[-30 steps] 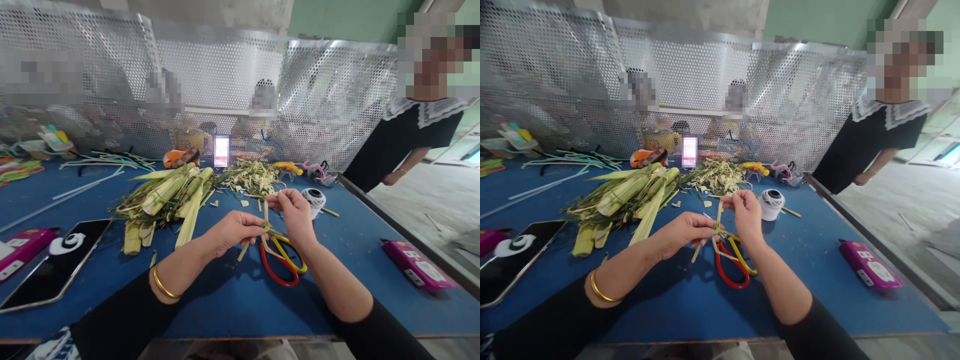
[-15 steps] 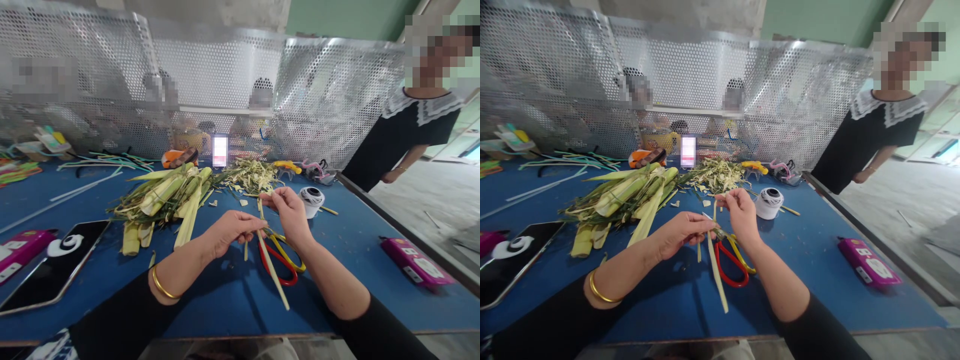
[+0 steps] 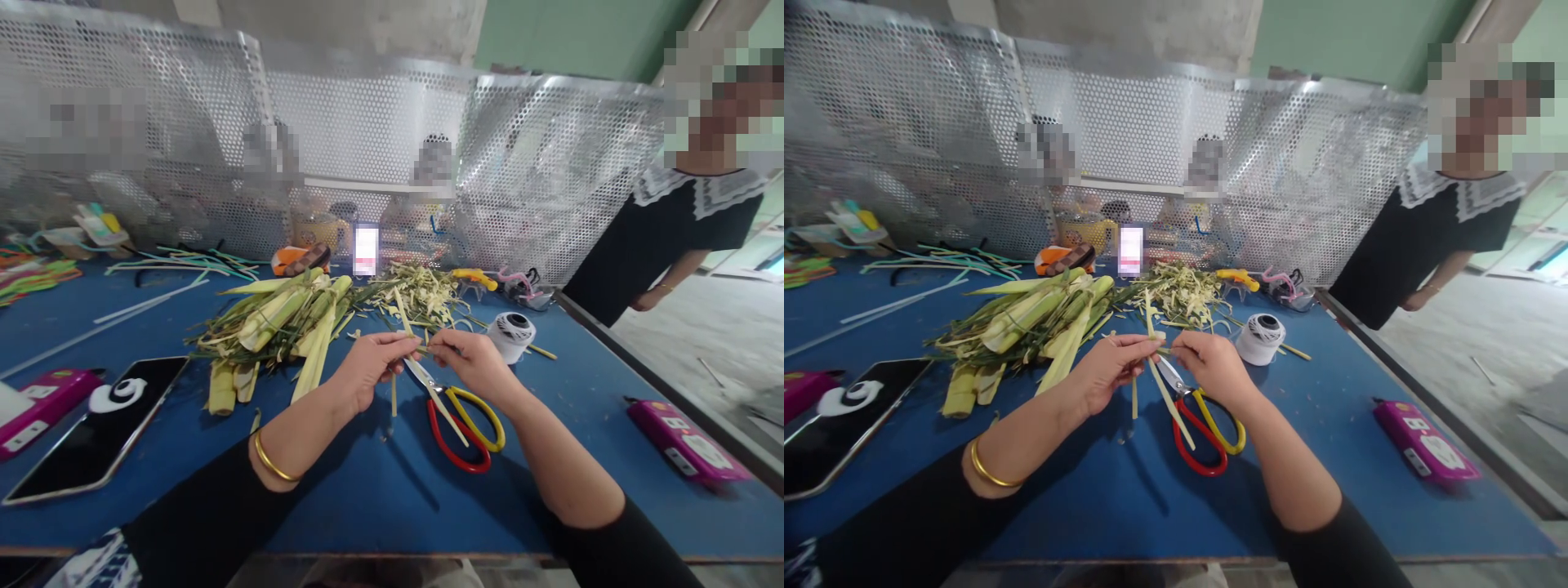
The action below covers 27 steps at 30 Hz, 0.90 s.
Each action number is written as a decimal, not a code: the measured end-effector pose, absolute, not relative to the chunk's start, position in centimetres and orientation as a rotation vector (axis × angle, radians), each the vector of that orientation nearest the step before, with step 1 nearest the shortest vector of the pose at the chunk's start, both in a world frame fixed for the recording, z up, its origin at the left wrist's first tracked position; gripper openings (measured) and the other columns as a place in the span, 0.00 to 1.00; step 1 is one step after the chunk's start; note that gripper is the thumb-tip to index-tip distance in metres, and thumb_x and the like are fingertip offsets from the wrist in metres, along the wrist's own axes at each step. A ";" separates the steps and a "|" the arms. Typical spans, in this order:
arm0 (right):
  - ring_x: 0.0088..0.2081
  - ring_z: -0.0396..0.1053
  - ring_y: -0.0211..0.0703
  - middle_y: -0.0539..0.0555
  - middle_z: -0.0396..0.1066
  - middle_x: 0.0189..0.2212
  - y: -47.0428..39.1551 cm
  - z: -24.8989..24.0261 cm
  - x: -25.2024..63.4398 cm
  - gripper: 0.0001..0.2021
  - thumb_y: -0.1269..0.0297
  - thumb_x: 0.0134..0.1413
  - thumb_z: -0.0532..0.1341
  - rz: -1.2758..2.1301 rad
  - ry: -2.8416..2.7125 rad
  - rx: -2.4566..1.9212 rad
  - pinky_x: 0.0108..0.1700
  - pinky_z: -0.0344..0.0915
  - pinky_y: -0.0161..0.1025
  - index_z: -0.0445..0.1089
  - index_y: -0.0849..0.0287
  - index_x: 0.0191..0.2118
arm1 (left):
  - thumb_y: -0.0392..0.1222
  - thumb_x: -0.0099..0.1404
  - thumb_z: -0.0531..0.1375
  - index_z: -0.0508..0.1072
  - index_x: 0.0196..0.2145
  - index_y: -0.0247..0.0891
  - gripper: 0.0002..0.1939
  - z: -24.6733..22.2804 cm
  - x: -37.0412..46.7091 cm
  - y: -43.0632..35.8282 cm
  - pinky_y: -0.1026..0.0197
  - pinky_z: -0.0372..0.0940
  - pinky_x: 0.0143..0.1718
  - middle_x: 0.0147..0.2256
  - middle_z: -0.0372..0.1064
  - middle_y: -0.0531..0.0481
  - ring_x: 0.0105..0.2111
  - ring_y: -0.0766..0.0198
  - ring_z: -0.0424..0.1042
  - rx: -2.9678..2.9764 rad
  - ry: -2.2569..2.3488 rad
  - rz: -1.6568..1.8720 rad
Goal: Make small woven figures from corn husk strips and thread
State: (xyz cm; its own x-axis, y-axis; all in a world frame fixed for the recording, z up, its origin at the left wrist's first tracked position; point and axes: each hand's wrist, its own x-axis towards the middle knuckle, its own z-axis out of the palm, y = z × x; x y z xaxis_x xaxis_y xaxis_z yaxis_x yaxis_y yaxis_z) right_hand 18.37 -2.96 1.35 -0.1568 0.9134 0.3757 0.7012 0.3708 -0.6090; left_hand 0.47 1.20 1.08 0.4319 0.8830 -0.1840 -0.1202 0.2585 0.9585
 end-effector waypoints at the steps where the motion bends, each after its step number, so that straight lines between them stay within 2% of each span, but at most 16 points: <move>1: 0.27 0.66 0.39 0.49 0.69 0.23 -2.9 1.2 18.4 0.09 0.65 0.57 0.55 0.339 -1.919 -1.430 0.33 0.60 0.35 0.68 0.56 0.27 | 0.46 0.46 0.70 0.79 0.30 0.36 0.13 1.0 0.5 1.1 0.68 0.41 0.18 0.27 0.74 0.50 0.18 0.76 0.56 1.076 0.865 0.805; 6: 0.28 0.69 0.41 0.50 0.72 0.24 -2.2 0.5 18.5 0.09 0.67 0.57 0.55 0.163 -1.893 -1.521 0.32 0.60 0.36 0.69 0.56 0.27 | 0.43 0.48 0.69 0.78 0.27 0.35 0.10 0.6 0.8 1.0 0.68 0.40 0.17 0.27 0.74 0.49 0.17 0.77 0.56 1.056 0.880 0.826; 11: 0.39 0.71 0.46 0.55 0.75 0.35 -3.4 1.5 17.9 0.08 0.65 0.60 0.56 -0.287 -1.749 -1.299 0.41 0.62 0.41 0.73 0.56 0.38 | 0.42 0.48 0.70 0.78 0.28 0.34 0.10 0.4 0.8 1.1 0.69 0.41 0.17 0.30 0.75 0.46 0.18 0.76 0.60 1.031 0.925 0.836; 15: 0.33 0.70 0.41 0.51 0.74 0.29 -5.0 2.5 16.8 0.07 0.69 0.60 0.57 -0.501 -1.968 -1.027 0.42 0.59 0.42 0.74 0.56 0.35 | 0.42 0.46 0.70 0.78 0.30 0.33 0.13 0.6 0.8 1.0 0.68 0.39 0.17 0.30 0.75 0.46 0.22 0.73 0.65 0.942 0.908 0.852; 17: 0.31 0.67 0.41 0.51 0.74 0.28 -5.2 2.4 16.1 0.08 0.70 0.60 0.56 -0.581 -2.153 -1.000 0.41 0.57 0.43 0.74 0.56 0.35 | 0.42 0.47 0.69 0.77 0.29 0.33 0.12 0.7 0.6 1.0 0.68 0.39 0.17 0.28 0.73 0.48 0.21 0.74 0.64 0.890 0.854 0.857; 22: 0.34 0.67 0.43 0.55 0.74 0.33 -4.8 1.0 15.0 0.14 0.74 0.63 0.50 -0.717 -2.386 -1.060 0.42 0.55 0.44 0.70 0.59 0.48 | 0.40 0.47 0.68 0.75 0.26 0.34 0.09 1.0 0.4 1.2 0.69 0.43 0.18 0.25 0.69 0.53 0.19 0.77 0.57 0.852 0.774 0.838; 24: 0.35 0.67 0.45 0.56 0.73 0.33 -4.5 0.7 14.7 0.14 0.75 0.64 0.48 -0.756 -2.417 -1.030 0.41 0.55 0.44 0.69 0.62 0.47 | 0.38 0.45 0.69 0.76 0.28 0.34 0.11 0.9 0.5 1.3 0.69 0.43 0.18 0.26 0.70 0.53 0.19 0.77 0.57 0.866 0.771 0.818; 27: 0.34 0.66 0.45 0.56 0.71 0.30 -4.3 0.4 14.6 0.14 0.75 0.64 0.48 -0.835 -2.427 -1.014 0.41 0.56 0.44 0.70 0.63 0.40 | 0.38 0.44 0.69 0.76 0.30 0.33 0.13 0.6 0.7 1.3 0.70 0.42 0.17 0.27 0.70 0.51 0.19 0.77 0.58 0.905 0.768 0.811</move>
State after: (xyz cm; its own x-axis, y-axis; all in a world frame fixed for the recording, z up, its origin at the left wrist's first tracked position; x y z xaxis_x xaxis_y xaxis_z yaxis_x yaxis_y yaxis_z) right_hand 14.56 -4.30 0.39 -0.6676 0.5103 0.5422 0.7358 0.5632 0.3760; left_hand 0.69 1.27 0.62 0.4768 0.8506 -0.2216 -0.2670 0.3803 0.8855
